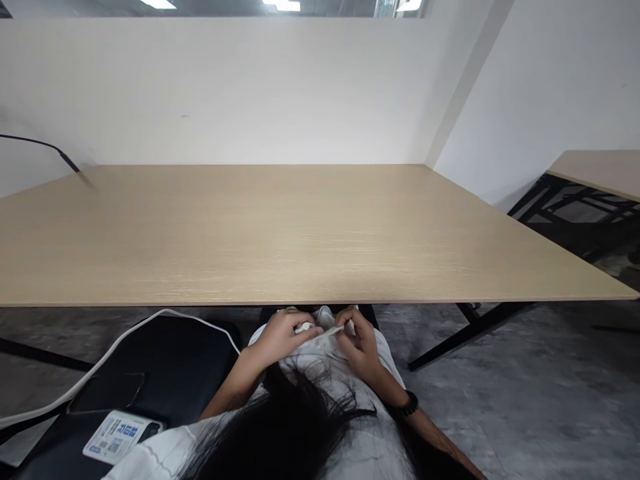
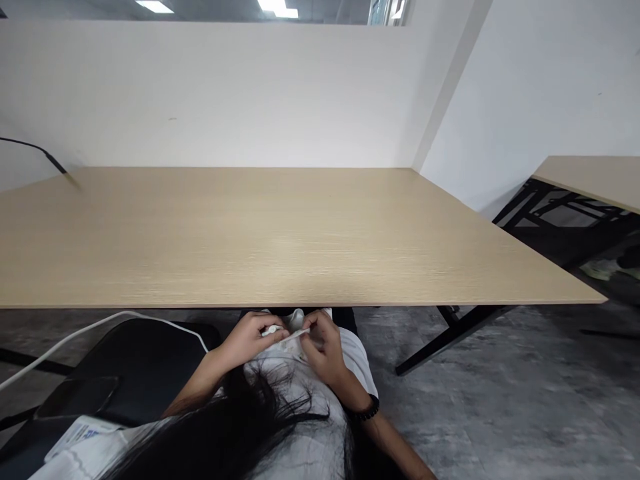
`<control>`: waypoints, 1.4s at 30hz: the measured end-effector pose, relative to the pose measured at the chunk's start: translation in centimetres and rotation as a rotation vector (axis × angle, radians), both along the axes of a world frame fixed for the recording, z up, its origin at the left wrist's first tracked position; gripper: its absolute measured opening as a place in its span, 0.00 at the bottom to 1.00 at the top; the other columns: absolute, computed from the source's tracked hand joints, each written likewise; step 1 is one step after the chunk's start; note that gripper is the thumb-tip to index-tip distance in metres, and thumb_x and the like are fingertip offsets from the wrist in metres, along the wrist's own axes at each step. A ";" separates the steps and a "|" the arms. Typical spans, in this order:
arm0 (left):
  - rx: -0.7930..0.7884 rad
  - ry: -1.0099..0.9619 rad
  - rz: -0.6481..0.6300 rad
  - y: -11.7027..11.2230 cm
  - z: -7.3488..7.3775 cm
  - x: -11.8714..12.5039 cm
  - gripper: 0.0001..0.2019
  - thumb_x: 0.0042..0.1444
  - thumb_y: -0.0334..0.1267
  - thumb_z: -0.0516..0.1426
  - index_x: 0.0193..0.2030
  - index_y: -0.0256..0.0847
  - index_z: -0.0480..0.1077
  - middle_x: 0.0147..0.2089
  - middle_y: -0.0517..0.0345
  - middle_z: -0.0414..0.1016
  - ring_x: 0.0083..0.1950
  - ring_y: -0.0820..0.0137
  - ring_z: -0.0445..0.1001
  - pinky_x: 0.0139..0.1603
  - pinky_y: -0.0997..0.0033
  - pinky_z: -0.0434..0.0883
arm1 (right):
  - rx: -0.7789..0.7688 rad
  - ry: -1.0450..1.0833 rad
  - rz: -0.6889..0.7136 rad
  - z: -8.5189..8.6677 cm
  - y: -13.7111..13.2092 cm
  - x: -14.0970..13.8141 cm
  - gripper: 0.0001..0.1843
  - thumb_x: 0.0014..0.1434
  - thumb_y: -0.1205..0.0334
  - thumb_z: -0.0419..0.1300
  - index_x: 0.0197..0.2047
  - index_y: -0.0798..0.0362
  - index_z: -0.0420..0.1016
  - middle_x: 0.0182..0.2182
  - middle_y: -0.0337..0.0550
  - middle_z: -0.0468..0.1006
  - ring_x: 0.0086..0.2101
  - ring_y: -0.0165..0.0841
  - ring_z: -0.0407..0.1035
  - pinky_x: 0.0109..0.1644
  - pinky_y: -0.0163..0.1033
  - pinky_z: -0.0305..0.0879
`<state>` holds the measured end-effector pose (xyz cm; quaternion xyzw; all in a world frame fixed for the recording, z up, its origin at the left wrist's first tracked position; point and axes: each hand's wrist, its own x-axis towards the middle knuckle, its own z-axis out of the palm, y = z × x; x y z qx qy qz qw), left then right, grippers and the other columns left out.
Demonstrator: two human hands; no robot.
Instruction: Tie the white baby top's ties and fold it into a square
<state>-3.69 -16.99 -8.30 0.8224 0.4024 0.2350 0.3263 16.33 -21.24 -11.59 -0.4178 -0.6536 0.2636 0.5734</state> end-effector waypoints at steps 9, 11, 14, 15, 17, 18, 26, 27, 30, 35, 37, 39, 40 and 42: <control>0.119 -0.039 -0.166 -0.3 0.9 -0.8 0.15 0.65 0.33 0.51 0.53 0.45 0.76 0.59 0.50 0.75 0.61 0.62 0.70 0.62 0.64 0.65 | 0.020 -0.123 -0.077 0.4 0.0 0.5 0.08 0.55 0.67 0.53 0.38 0.48 0.68 0.33 0.42 0.70 0.38 0.40 0.65 0.42 0.44 0.60; 0.084 -0.019 -0.300 -0.3 1.4 -1.0 0.15 0.64 0.32 0.52 0.53 0.45 0.76 0.56 0.51 0.76 0.58 0.63 0.72 0.61 0.64 0.65 | 0.032 -0.256 0.031 0.8 0.0 0.4 0.09 0.56 0.66 0.55 0.41 0.49 0.69 0.32 0.42 0.70 0.37 0.40 0.65 0.42 0.44 0.59; 0.039 0.011 -0.357 -0.2 2.0 -1.3 0.12 0.63 0.36 0.56 0.51 0.45 0.76 0.49 0.53 0.79 0.51 0.63 0.75 0.57 0.65 0.67 | 0.034 -0.382 0.138 0.8 0.0 0.1 0.06 0.58 0.65 0.59 0.40 0.49 0.70 0.28 0.39 0.68 0.34 0.38 0.64 0.40 0.43 0.58; 0.033 0.015 -0.349 -0.1 2.1 -1.4 0.11 0.62 0.37 0.57 0.50 0.45 0.77 0.48 0.53 0.79 0.51 0.63 0.75 0.56 0.65 0.67 | 0.033 -0.396 0.145 0.7 0.1 0.1 0.05 0.58 0.65 0.59 0.39 0.49 0.70 0.27 0.38 0.67 0.33 0.38 0.64 0.40 0.43 0.58; 0.019 0.011 -0.330 0.1 2.1 -1.6 0.10 0.62 0.39 0.58 0.48 0.44 0.77 0.47 0.53 0.80 0.50 0.62 0.75 0.55 0.65 0.67 | 0.032 -0.402 0.140 0.5 0.1 0.0 0.03 0.59 0.66 0.59 0.37 0.49 0.70 0.25 0.37 0.66 0.32 0.37 0.64 0.38 0.42 0.58; 0.011 0.004 -0.322 0.1 2.0 -1.6 0.10 0.61 0.39 0.58 0.47 0.44 0.77 0.46 0.53 0.80 0.49 0.62 0.75 0.54 0.65 0.67 | 0.033 -0.405 0.137 0.5 0.2 0.0 0.03 0.59 0.66 0.59 0.37 0.49 0.70 0.24 0.37 0.66 0.32 0.37 0.64 0.38 0.42 0.58; -0.045 -0.020 -0.251 0.1 1.4 -1.6 0.10 0.60 0.45 0.60 0.42 0.42 0.76 0.43 0.54 0.80 0.47 0.63 0.75 0.49 0.67 0.68 | 0.048 -0.489 0.148 0.3 0.5 -0.2 0.02 0.62 0.66 0.60 0.37 0.49 0.72 0.28 0.39 0.72 0.34 0.37 0.67 0.40 0.44 0.60; -0.053 -0.020 -0.235 0.1 1.3 -1.6 0.10 0.60 0.46 0.60 0.42 0.42 0.76 0.42 0.55 0.79 0.47 0.64 0.74 0.48 0.68 0.68 | 0.054 -0.488 0.146 0.3 0.6 -0.2 0.03 0.62 0.66 0.59 0.36 0.49 0.72 0.29 0.40 0.73 0.35 0.37 0.67 0.41 0.44 0.60; -0.064 -0.018 -0.195 0.2 1.0 -1.5 0.12 0.60 0.48 0.60 0.41 0.42 0.75 0.39 0.57 0.78 0.44 0.65 0.74 0.45 0.70 0.68 | 0.068 -0.461 0.133 0.2 0.6 -0.2 0.03 0.63 0.67 0.58 0.38 0.49 0.72 0.34 0.42 0.75 0.38 0.38 0.68 0.44 0.45 0.61; -0.070 -0.007 -0.168 0.2 0.5 -1.2 0.14 0.61 0.50 0.59 0.40 0.42 0.74 0.35 0.59 0.76 0.40 0.68 0.72 0.40 0.73 0.66 | 0.079 -0.409 0.163 0.1 0.5 0.1 0.03 0.63 0.67 0.57 0.39 0.49 0.70 0.35 0.43 0.75 0.39 0.38 0.69 0.45 0.45 0.62; -0.076 -0.004 -0.164 0.1 0.5 -1.1 0.14 0.61 0.51 0.59 0.39 0.41 0.74 0.35 0.60 0.75 0.38 0.69 0.71 0.39 0.74 0.66 | 0.074 -0.397 0.198 0.2 0.4 0.1 0.03 0.63 0.67 0.57 0.38 0.49 0.69 0.33 0.42 0.75 0.37 0.38 0.69 0.43 0.44 0.62; -0.086 -0.009 -0.162 0.1 0.5 -1.1 0.15 0.61 0.52 0.59 0.39 0.41 0.74 0.35 0.60 0.76 0.37 0.69 0.71 0.39 0.74 0.66 | 0.072 -0.388 0.226 0.5 0.2 0.2 0.04 0.61 0.68 0.57 0.37 0.49 0.69 0.32 0.41 0.75 0.36 0.37 0.69 0.42 0.43 0.63; -0.091 -0.010 -0.162 0.0 0.5 -1.1 0.16 0.60 0.52 0.59 0.39 0.41 0.74 0.36 0.60 0.76 0.37 0.70 0.71 0.39 0.74 0.66 | 0.072 -0.385 0.235 0.7 0.2 0.2 0.04 0.61 0.68 0.57 0.37 0.49 0.69 0.32 0.41 0.76 0.35 0.37 0.69 0.42 0.43 0.63; -0.096 -0.001 -0.164 0.1 0.5 -1.1 0.16 0.59 0.53 0.60 0.39 0.41 0.75 0.35 0.60 0.76 0.37 0.70 0.71 0.38 0.74 0.65 | 0.071 -0.376 0.260 1.1 0.1 0.3 0.04 0.60 0.67 0.58 0.36 0.48 0.69 0.32 0.40 0.75 0.35 0.37 0.69 0.42 0.42 0.63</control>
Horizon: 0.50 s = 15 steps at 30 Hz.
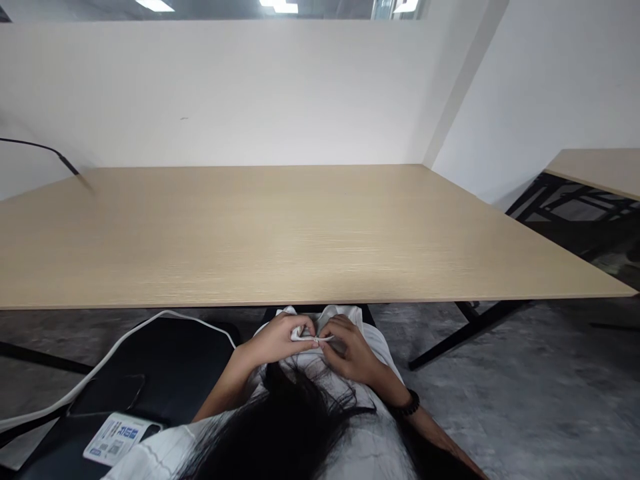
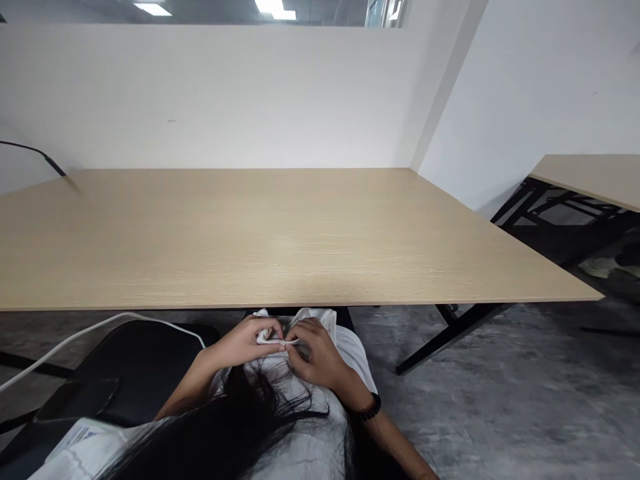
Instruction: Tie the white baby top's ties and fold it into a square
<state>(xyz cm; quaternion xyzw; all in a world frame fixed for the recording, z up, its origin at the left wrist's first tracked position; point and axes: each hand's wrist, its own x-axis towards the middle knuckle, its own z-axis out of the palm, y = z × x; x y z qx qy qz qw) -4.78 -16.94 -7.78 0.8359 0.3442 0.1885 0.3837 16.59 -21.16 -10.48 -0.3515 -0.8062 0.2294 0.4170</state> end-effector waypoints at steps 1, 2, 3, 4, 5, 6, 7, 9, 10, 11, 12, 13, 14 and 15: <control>0.004 0.011 -0.001 0.0 0.0 0.0 0.16 0.59 0.54 0.60 0.39 0.41 0.76 0.34 0.61 0.76 0.36 0.70 0.71 0.37 0.75 0.65 | -0.005 0.004 0.017 0.2 0.0 0.0 0.04 0.60 0.67 0.58 0.36 0.48 0.69 0.31 0.40 0.75 0.35 0.37 0.70 0.42 0.42 0.63; 0.012 0.023 -0.003 0.0 0.0 0.0 0.17 0.58 0.54 0.61 0.39 0.41 0.76 0.33 0.61 0.75 0.35 0.70 0.70 0.36 0.75 0.64 | -0.010 0.010 0.035 0.4 -0.1 0.0 0.03 0.60 0.67 0.58 0.36 0.48 0.69 0.31 0.40 0.75 0.34 0.37 0.70 0.42 0.42 0.63; 0.019 0.034 -0.006 0.0 0.0 0.0 0.17 0.58 0.54 0.61 0.39 0.42 0.77 0.32 0.62 0.75 0.35 0.71 0.70 0.35 0.76 0.64 | -0.016 0.015 0.051 0.6 -0.1 0.0 0.03 0.61 0.66 0.58 0.36 0.48 0.69 0.31 0.40 0.75 0.34 0.36 0.70 0.41 0.42 0.63; 0.025 0.041 -0.008 0.0 0.0 0.0 0.16 0.57 0.54 0.62 0.38 0.42 0.77 0.31 0.62 0.74 0.34 0.71 0.69 0.34 0.76 0.63 | -0.023 0.021 0.063 0.8 -0.2 0.1 0.03 0.61 0.66 0.57 0.36 0.48 0.69 0.30 0.40 0.75 0.34 0.36 0.69 0.41 0.42 0.63; 0.030 0.046 -0.006 0.0 0.0 0.0 0.16 0.57 0.54 0.62 0.37 0.42 0.77 0.30 0.62 0.74 0.33 0.71 0.69 0.33 0.76 0.63 | -0.030 0.024 0.072 0.9 -0.2 0.1 0.03 0.61 0.65 0.57 0.35 0.48 0.69 0.30 0.39 0.74 0.34 0.36 0.69 0.41 0.42 0.63; 0.033 0.047 -0.001 0.0 -0.1 0.1 0.15 0.56 0.53 0.63 0.36 0.41 0.78 0.29 0.62 0.74 0.32 0.71 0.69 0.33 0.76 0.62 | -0.039 0.026 0.079 1.0 -0.3 0.1 0.03 0.61 0.65 0.57 0.35 0.48 0.69 0.30 0.39 0.74 0.34 0.36 0.69 0.41 0.42 0.63; 0.034 0.046 0.008 0.0 -0.1 0.1 0.15 0.56 0.52 0.63 0.35 0.41 0.78 0.29 0.62 0.75 0.32 0.71 0.69 0.33 0.76 0.62 | -0.048 0.025 0.086 1.0 -0.3 0.1 0.03 0.62 0.64 0.57 0.35 0.48 0.69 0.31 0.40 0.74 0.34 0.36 0.69 0.41 0.42 0.63; 0.030 0.037 0.033 0.0 -0.2 0.1 0.14 0.55 0.50 0.64 0.35 0.41 0.78 0.29 0.62 0.76 0.31 0.71 0.70 0.33 0.75 0.62 | -0.069 0.023 0.102 1.0 -0.4 0.2 0.03 0.62 0.64 0.56 0.35 0.48 0.69 0.31 0.40 0.74 0.35 0.37 0.69 0.41 0.42 0.63; 0.026 0.028 0.047 0.0 -0.3 0.0 0.14 0.56 0.50 0.64 0.35 0.40 0.78 0.29 0.61 0.76 0.32 0.71 0.70 0.33 0.75 0.63 | -0.081 0.030 0.105 0.9 -0.4 0.2 0.04 0.62 0.63 0.56 0.34 0.48 0.68 0.30 0.40 0.73 0.34 0.37 0.69 0.41 0.42 0.63; 0.018 0.014 0.062 0.0 -0.2 -0.1 0.13 0.56 0.49 0.63 0.34 0.40 0.78 0.30 0.60 0.77 0.32 0.71 0.71 0.34 0.75 0.63 | -0.095 0.047 0.097 0.8 -0.3 0.3 0.04 0.62 0.63 0.55 0.34 0.49 0.68 0.30 0.40 0.73 0.34 0.36 0.69 0.40 0.42 0.63; 0.009 -0.002 0.075 0.1 -0.1 -0.2 0.13 0.57 0.49 0.62 0.34 0.39 0.77 0.31 0.59 0.78 0.33 0.70 0.72 0.35 0.74 0.64 | -0.111 0.075 0.076 0.8 -0.3 0.4 0.05 0.62 0.62 0.55 0.34 0.49 0.68 0.30 0.40 0.73 0.34 0.36 0.68 0.40 0.41 0.63; 0.000 -0.020 0.086 0.1 0.1 -0.3 0.14 0.59 0.48 0.61 0.34 0.39 0.77 0.32 0.58 0.78 0.34 0.69 0.72 0.36 0.74 0.65 | -0.134 0.109 0.045 0.7 -0.3 0.6 0.05 0.63 0.61 0.55 0.34 0.49 0.68 0.29 0.40 0.73 0.33 0.36 0.68 0.39 0.41 0.63; -0.006 -0.039 0.089 0.1 0.4 -0.4 0.14 0.60 0.48 0.61 0.34 0.38 0.76 0.32 0.58 0.77 0.35 0.69 0.73 0.37 0.73 0.65 | -0.162 0.145 0.009 0.7 -0.3 0.8 0.06 0.63 0.59 0.55 0.34 0.49 0.68 0.29 0.40 0.73 0.33 0.36 0.67 0.38 0.40 0.63; -0.007 -0.059 0.084 0.0 0.9 -0.6 0.14 0.61 0.48 0.60 0.33 0.38 0.75 0.33 0.57 0.77 0.36 0.68 0.72 0.38 0.73 0.66 | -0.196 0.181 -0.024 0.8 -0.2 1.1 0.07 0.63 0.57 0.55 0.34 0.49 0.68 0.29 0.40 0.72 0.32 0.35 0.67 0.36 0.40 0.62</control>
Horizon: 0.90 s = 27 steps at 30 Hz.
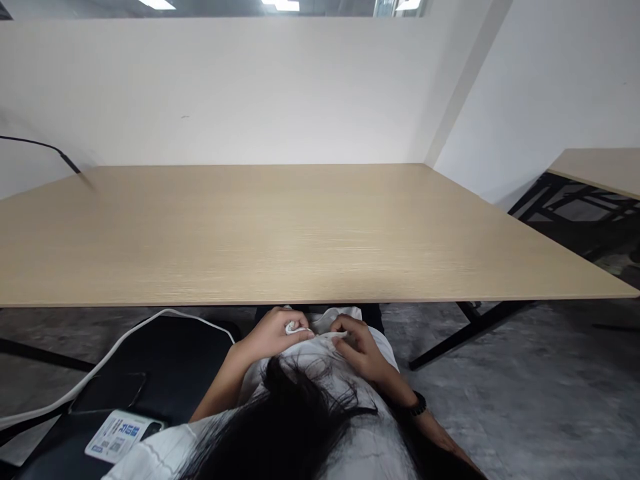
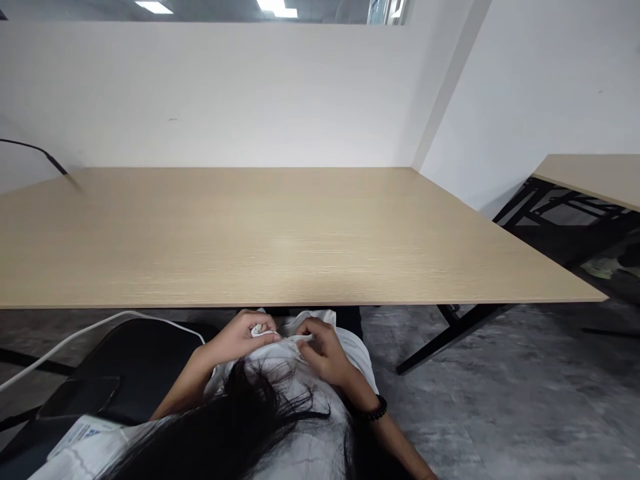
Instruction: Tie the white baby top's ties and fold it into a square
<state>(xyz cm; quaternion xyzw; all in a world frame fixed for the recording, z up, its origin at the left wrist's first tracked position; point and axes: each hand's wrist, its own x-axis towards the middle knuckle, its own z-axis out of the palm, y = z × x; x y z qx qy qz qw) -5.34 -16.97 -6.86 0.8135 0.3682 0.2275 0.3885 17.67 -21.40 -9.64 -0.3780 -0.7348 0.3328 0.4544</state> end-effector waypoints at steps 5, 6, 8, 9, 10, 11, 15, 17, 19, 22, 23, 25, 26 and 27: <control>-0.022 -0.181 -0.099 -2.0 3.4 -0.2 0.19 0.65 0.54 0.54 0.35 0.39 0.69 0.41 0.52 0.75 0.43 0.65 0.72 0.46 0.68 0.68 | -0.213 0.184 0.010 2.6 -0.8 2.2 0.18 0.58 0.44 0.58 0.29 0.49 0.67 0.23 0.37 0.64 0.23 0.32 0.57 0.26 0.37 0.54; -0.057 -0.241 -0.099 -2.6 3.9 -0.2 0.19 0.65 0.56 0.53 0.36 0.40 0.67 0.43 0.51 0.75 0.44 0.65 0.72 0.47 0.67 0.68 | -0.247 0.244 0.018 3.5 -1.1 2.6 0.19 0.57 0.42 0.59 0.29 0.49 0.66 0.22 0.37 0.63 0.23 0.32 0.56 0.25 0.37 0.53; -0.148 -0.355 -0.054 -3.7 4.6 -0.3 0.21 0.65 0.59 0.52 0.37 0.41 0.64 0.43 0.50 0.76 0.43 0.65 0.72 0.46 0.66 0.68 | -0.302 0.381 0.014 5.1 -1.7 3.5 0.20 0.54 0.41 0.60 0.28 0.49 0.64 0.21 0.38 0.62 0.21 0.31 0.54 0.24 0.38 0.51; -0.186 -0.394 -0.013 -4.1 4.7 -0.3 0.22 0.65 0.61 0.51 0.38 0.41 0.62 0.41 0.51 0.75 0.42 0.65 0.72 0.43 0.67 0.68 | -0.331 0.429 0.007 5.8 -1.8 3.8 0.20 0.53 0.42 0.61 0.28 0.49 0.63 0.21 0.37 0.61 0.21 0.31 0.54 0.23 0.37 0.50; -0.211 -0.413 0.032 -4.3 4.6 -0.3 0.22 0.64 0.61 0.51 0.38 0.42 0.61 0.39 0.53 0.75 0.39 0.67 0.72 0.40 0.69 0.67 | -0.361 0.450 0.001 6.4 -1.8 4.1 0.19 0.53 0.43 0.62 0.28 0.49 0.63 0.21 0.37 0.61 0.20 0.30 0.53 0.22 0.37 0.49; -0.218 -0.412 0.080 -4.4 4.5 -0.3 0.22 0.65 0.61 0.50 0.38 0.42 0.61 0.37 0.55 0.73 0.36 0.69 0.70 0.37 0.71 0.66 | -0.389 0.438 -0.002 6.9 -1.7 4.4 0.18 0.53 0.44 0.62 0.29 0.49 0.64 0.21 0.36 0.60 0.20 0.29 0.53 0.22 0.36 0.49; -0.150 -0.279 0.218 -3.6 4.1 0.0 0.17 0.67 0.56 0.51 0.41 0.42 0.62 0.26 0.68 0.61 0.26 0.75 0.59 0.29 0.75 0.59 | -0.391 0.149 -0.013 7.5 -0.8 5.1 0.14 0.59 0.50 0.61 0.33 0.51 0.67 0.24 0.36 0.65 0.23 0.28 0.58 0.26 0.34 0.54; -0.107 -0.165 0.217 -3.3 4.2 0.3 0.15 0.67 0.53 0.52 0.44 0.42 0.65 0.25 0.68 0.61 0.26 0.74 0.60 0.28 0.75 0.58 | -0.319 -0.063 -0.021 7.6 -0.8 5.1 0.10 0.62 0.54 0.60 0.36 0.52 0.71 0.27 0.37 0.69 0.26 0.29 0.60 0.28 0.33 0.56; -0.060 -0.053 0.170 -3.2 4.5 0.5 0.15 0.67 0.51 0.52 0.45 0.41 0.68 0.26 0.66 0.66 0.27 0.73 0.63 0.29 0.74 0.60 | -0.261 -0.246 0.005 8.0 -1.1 4.9 0.08 0.63 0.57 0.60 0.41 0.52 0.73 0.30 0.39 0.74 0.27 0.30 0.64 0.29 0.34 0.58; 0.027 -0.032 0.085 -3.6 5.1 0.7 0.15 0.66 0.48 0.53 0.50 0.41 0.71 0.36 0.58 0.75 0.35 0.69 0.71 0.37 0.71 0.67 | -0.191 -0.334 0.078 8.9 -2.0 4.3 0.11 0.65 0.59 0.58 0.49 0.50 0.74 0.40 0.42 0.79 0.35 0.33 0.71 0.38 0.36 0.66; 0.058 -0.059 0.059 -3.8 5.4 0.8 0.14 0.67 0.46 0.53 0.51 0.41 0.72 0.41 0.55 0.77 0.40 0.67 0.73 0.42 0.69 0.69 | -0.158 -0.326 0.087 9.3 -2.3 4.1 0.12 0.66 0.59 0.57 0.52 0.50 0.73 0.44 0.44 0.79 0.39 0.34 0.72 0.42 0.37 0.67; 0.105 -0.118 -0.003 -4.0 5.7 0.8 0.14 0.67 0.43 0.52 0.53 0.41 0.72 0.50 0.51 0.76 0.49 0.64 0.73 0.50 0.67 0.70 | -0.091 -0.307 0.095 9.8 -2.7 3.6 0.14 0.69 0.59 0.55 0.55 0.48 0.71 0.49 0.45 0.78 0.47 0.36 0.72 0.51 0.39 0.67; 0.119 -0.135 -0.035 -4.1 5.8 0.9 0.13 0.67 0.42 0.52 0.53 0.41 0.72 0.51 0.51 0.75 0.51 0.64 0.73 0.51 0.67 0.70 | -0.065 -0.308 0.102 10.0 -2.8 3.4 0.14 0.69 0.58 0.56 0.56 0.48 0.71 0.50 0.45 0.77 0.49 0.36 0.71 0.52 0.39 0.67; 0.129 -0.143 -0.061 -4.2 5.8 0.9 0.13 0.67 0.41 0.53 0.53 0.42 0.72 0.51 0.51 0.75 0.50 0.64 0.73 0.50 0.67 0.70 | -0.048 -0.317 0.114 10.0 -2.9 3.2 0.14 0.68 0.58 0.58 0.55 0.48 0.71 0.50 0.45 0.77 0.48 0.35 0.71 0.52 0.38 0.67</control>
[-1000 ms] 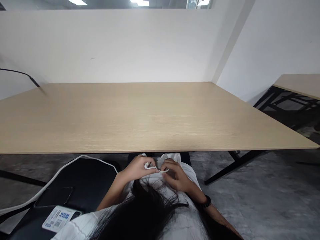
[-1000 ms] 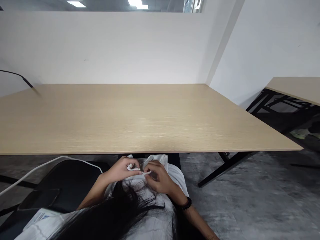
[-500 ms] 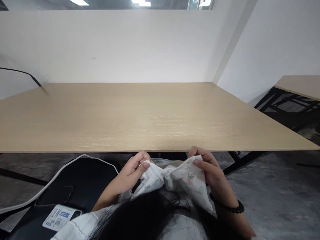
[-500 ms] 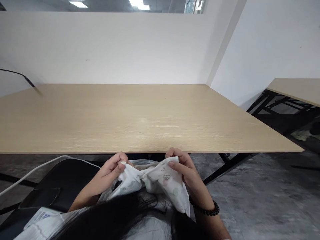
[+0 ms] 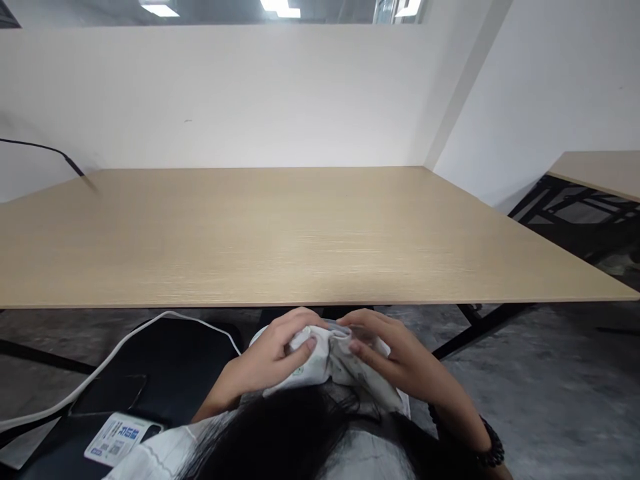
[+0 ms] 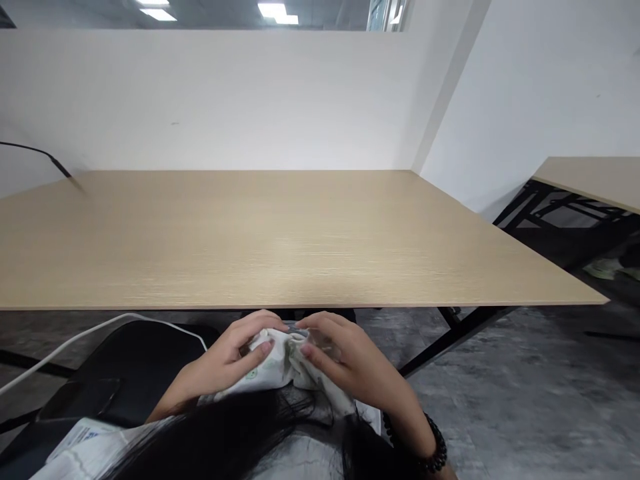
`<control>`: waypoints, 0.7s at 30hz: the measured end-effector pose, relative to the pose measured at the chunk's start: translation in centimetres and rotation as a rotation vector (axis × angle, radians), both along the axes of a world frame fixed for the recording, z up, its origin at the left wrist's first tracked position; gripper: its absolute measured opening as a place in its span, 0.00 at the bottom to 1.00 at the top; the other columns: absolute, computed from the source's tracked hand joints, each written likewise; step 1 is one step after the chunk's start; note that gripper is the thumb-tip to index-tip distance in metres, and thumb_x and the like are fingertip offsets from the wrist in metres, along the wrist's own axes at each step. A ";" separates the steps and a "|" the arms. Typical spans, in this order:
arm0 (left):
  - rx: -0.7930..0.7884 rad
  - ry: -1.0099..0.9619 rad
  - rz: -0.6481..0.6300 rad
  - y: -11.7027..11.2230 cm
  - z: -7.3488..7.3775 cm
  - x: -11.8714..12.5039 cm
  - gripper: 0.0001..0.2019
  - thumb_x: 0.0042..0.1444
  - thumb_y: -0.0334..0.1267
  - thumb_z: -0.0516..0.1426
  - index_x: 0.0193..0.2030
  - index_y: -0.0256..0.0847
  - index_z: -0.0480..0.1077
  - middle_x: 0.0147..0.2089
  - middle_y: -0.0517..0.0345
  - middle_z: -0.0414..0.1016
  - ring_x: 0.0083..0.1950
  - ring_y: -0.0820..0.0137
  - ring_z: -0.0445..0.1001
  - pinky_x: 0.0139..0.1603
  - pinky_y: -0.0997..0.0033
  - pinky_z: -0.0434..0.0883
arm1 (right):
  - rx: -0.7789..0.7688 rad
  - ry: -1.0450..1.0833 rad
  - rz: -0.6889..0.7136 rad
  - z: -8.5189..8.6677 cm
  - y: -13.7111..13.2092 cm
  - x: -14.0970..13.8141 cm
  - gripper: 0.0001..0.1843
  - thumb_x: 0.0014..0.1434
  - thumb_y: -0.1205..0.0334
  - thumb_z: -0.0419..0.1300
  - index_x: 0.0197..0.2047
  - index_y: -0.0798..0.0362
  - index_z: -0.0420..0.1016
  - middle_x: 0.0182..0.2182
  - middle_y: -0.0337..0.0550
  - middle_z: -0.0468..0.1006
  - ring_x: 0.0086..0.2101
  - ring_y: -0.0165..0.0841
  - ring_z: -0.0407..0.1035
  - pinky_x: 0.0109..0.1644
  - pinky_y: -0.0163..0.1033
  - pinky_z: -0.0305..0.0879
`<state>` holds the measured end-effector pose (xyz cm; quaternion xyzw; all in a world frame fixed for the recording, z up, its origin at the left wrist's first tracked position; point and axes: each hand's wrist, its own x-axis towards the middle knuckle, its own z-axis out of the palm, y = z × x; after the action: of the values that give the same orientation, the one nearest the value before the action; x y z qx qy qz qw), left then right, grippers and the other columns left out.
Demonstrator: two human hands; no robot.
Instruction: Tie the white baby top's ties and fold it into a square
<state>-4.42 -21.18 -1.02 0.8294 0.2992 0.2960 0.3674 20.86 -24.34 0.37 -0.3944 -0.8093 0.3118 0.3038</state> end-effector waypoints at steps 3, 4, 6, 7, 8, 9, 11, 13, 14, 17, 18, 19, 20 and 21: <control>0.025 -0.003 -0.009 -0.1 -0.4 0.2 0.11 0.64 0.36 0.55 0.51 0.42 0.73 0.46 0.53 0.75 0.46 0.67 0.73 0.46 0.70 0.70 | 0.031 -0.048 0.010 -0.4 -0.1 -0.6 0.09 0.65 0.61 0.62 0.49 0.49 0.74 0.44 0.43 0.78 0.43 0.33 0.72 0.44 0.35 0.67; 0.035 -0.006 0.000 -0.1 -0.6 0.3 0.10 0.63 0.34 0.55 0.48 0.41 0.74 0.44 0.54 0.75 0.44 0.68 0.73 0.44 0.71 0.70 | 0.044 -0.059 -0.006 -0.6 -0.1 -0.8 0.07 0.65 0.63 0.61 0.46 0.49 0.74 0.42 0.43 0.78 0.41 0.33 0.72 0.41 0.34 0.67; 0.048 -0.004 0.015 0.0 -1.2 0.3 0.09 0.60 0.29 0.53 0.42 0.40 0.74 0.40 0.55 0.74 0.40 0.69 0.72 0.39 0.73 0.68 | 0.081 -0.059 -0.052 -1.1 0.1 -1.1 0.05 0.65 0.67 0.59 0.43 0.50 0.74 0.40 0.43 0.77 0.38 0.32 0.71 0.39 0.34 0.65; 0.047 0.004 0.019 0.0 -1.4 0.3 0.10 0.58 0.27 0.52 0.39 0.40 0.73 0.39 0.56 0.73 0.39 0.70 0.71 0.37 0.74 0.67 | 0.101 -0.050 -0.069 -1.3 0.1 -1.3 0.05 0.65 0.69 0.58 0.42 0.51 0.74 0.39 0.43 0.77 0.38 0.32 0.71 0.38 0.34 0.65; 0.039 0.018 0.020 0.1 -1.6 0.3 0.11 0.56 0.25 0.51 0.38 0.40 0.73 0.38 0.56 0.72 0.38 0.70 0.70 0.35 0.75 0.66 | 0.118 -0.039 -0.081 -1.5 0.2 -1.4 0.06 0.65 0.70 0.58 0.41 0.51 0.74 0.39 0.43 0.77 0.37 0.32 0.71 0.38 0.34 0.65; 0.025 0.033 0.020 0.1 -1.7 0.3 0.11 0.54 0.24 0.51 0.37 0.40 0.72 0.37 0.57 0.72 0.36 0.71 0.69 0.33 0.75 0.64 | 0.134 -0.026 -0.092 -1.7 0.3 -1.5 0.07 0.64 0.71 0.58 0.41 0.51 0.75 0.38 0.43 0.76 0.37 0.32 0.71 0.38 0.34 0.65; -0.004 0.061 0.013 0.0 -1.6 0.3 0.12 0.52 0.24 0.51 0.38 0.40 0.71 0.37 0.58 0.71 0.35 0.72 0.68 0.31 0.76 0.63 | 0.150 0.004 -0.111 -1.9 0.4 -1.7 0.07 0.63 0.71 0.58 0.41 0.51 0.75 0.37 0.42 0.76 0.36 0.32 0.70 0.38 0.34 0.64; -0.008 0.072 -0.005 -0.2 -1.3 0.4 0.11 0.51 0.25 0.53 0.39 0.41 0.70 0.37 0.59 0.72 0.34 0.72 0.68 0.33 0.75 0.64 | 0.139 0.044 -0.122 -2.0 0.4 -1.9 0.06 0.63 0.70 0.60 0.40 0.51 0.76 0.35 0.41 0.75 0.34 0.31 0.69 0.36 0.34 0.63; -0.001 0.068 -0.010 -0.3 -1.1 0.5 0.10 0.51 0.27 0.54 0.40 0.41 0.70 0.37 0.60 0.72 0.34 0.72 0.68 0.35 0.74 0.65 | 0.125 0.066 -0.127 -2.0 0.3 -2.0 0.05 0.63 0.69 0.60 0.40 0.51 0.76 0.34 0.41 0.75 0.33 0.30 0.68 0.35 0.34 0.63; 0.016 0.048 0.034 -0.5 -0.9 0.9 0.06 0.54 0.33 0.58 0.40 0.40 0.70 0.32 0.63 0.69 0.33 0.73 0.68 0.37 0.74 0.66 | 0.072 0.127 -0.138 -2.1 0.2 -2.3 0.02 0.64 0.65 0.61 0.40 0.51 0.76 0.33 0.40 0.75 0.31 0.29 0.67 0.32 0.33 0.61; 0.015 0.051 0.063 -0.5 -0.9 1.0 0.06 0.56 0.35 0.58 0.41 0.40 0.71 0.30 0.65 0.67 0.31 0.73 0.67 0.36 0.75 0.65 | 0.056 0.142 -0.140 -2.1 0.2 -2.4 0.02 0.64 0.64 0.61 0.40 0.52 0.76 0.33 0.40 0.76 0.31 0.29 0.67 0.31 0.32 0.60; 0.014 0.061 0.088 -0.5 -1.1 1.2 0.06 0.57 0.36 0.59 0.41 0.40 0.71 0.28 0.66 0.65 0.30 0.74 0.66 0.34 0.75 0.64 | 0.043 0.155 -0.142 -2.1 0.2 -2.5 0.03 0.64 0.63 0.62 0.40 0.52 0.76 0.33 0.40 0.76 0.30 0.29 0.67 0.30 0.32 0.60; 0.016 0.072 0.107 -0.5 -1.2 1.3 0.06 0.58 0.37 0.58 0.42 0.41 0.72 0.26 0.67 0.63 0.28 0.75 0.65 0.33 0.76 0.63 | 0.034 0.166 -0.144 -2.2 0.2 -2.6 0.03 0.64 0.62 0.62 0.39 0.52 0.76 0.33 0.40 0.76 0.30 0.29 0.66 0.30 0.32 0.60; 0.023 0.080 0.117 -0.4 -1.4 1.4 0.06 0.59 0.37 0.58 0.42 0.41 0.73 0.25 0.68 0.62 0.27 0.76 0.64 0.32 0.76 0.62 | 0.027 0.174 -0.145 -2.2 0.2 -2.6 0.04 0.65 0.61 0.62 0.39 0.52 0.76 0.32 0.40 0.76 0.29 0.29 0.66 0.30 0.32 0.60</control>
<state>-3.07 -21.60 -2.39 0.8258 0.3582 0.2869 0.3278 18.23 -24.13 -1.86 -0.4193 -0.7533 0.3110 0.4000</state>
